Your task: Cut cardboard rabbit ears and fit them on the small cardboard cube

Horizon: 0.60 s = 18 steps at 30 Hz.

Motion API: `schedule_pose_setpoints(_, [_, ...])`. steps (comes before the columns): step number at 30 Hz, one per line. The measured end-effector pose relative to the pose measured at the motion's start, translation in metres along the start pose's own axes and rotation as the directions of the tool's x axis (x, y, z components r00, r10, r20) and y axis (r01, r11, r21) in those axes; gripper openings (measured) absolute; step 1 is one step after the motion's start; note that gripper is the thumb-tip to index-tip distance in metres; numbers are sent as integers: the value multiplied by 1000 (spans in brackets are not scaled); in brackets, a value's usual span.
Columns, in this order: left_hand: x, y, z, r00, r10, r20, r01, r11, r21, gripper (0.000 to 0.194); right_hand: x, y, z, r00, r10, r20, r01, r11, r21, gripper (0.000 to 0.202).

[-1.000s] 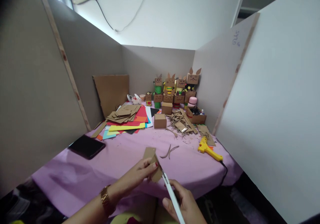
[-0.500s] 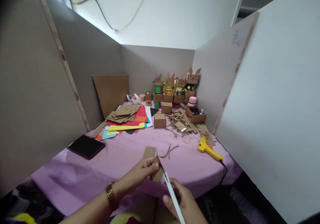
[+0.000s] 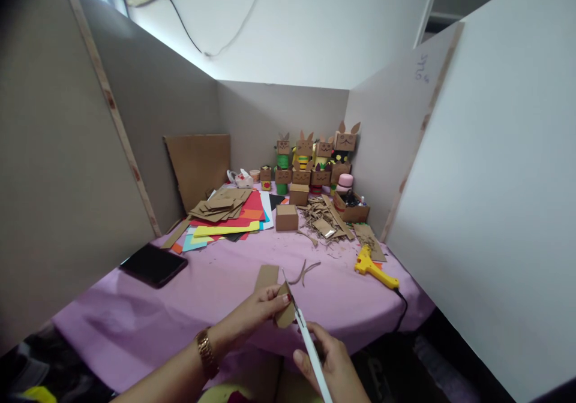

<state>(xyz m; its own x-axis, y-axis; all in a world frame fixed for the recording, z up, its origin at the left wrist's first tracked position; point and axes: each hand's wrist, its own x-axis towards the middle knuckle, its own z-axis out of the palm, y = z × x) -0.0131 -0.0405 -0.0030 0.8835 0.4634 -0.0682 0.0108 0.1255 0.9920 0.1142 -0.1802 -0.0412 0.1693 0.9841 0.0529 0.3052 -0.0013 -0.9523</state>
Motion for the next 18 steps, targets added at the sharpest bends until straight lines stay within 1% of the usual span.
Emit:
schedule_pose_setpoints(2, [3,3,-1,1000,-4,23,4,1000,4,37,3,-2,-2,1000,-1,13,1,1000,3,43])
schedule_pose_setpoints(4, [8,7,-1,999,-9,33,9,1000,2,36,8,-6,-6,999,-39,7,39,999,-15,40])
schedule_pose_setpoints(6, [15,11,-2,1000,-10,27,10,1000,-8,35,14,-10,-11,998,-61,-25,60,998,-34,35])
schedule_pose_setpoints(10, [34,16,-6,1000,-9,24,9,999,-30,34,27,-16,-23,994,-49,-93,46,998,-31,31])
schedule_pose_setpoints(14, [54,15,-13,999,-13,34,15,998,-55,29,39,-14,-30,991,-27,-132,25,1000,-13,34])
schedule_pose_setpoints(18, [66,6,-19,999,-23,39,26,997,-78,20,46,-8,-32,991,23,-132,-22,1000,9,36])
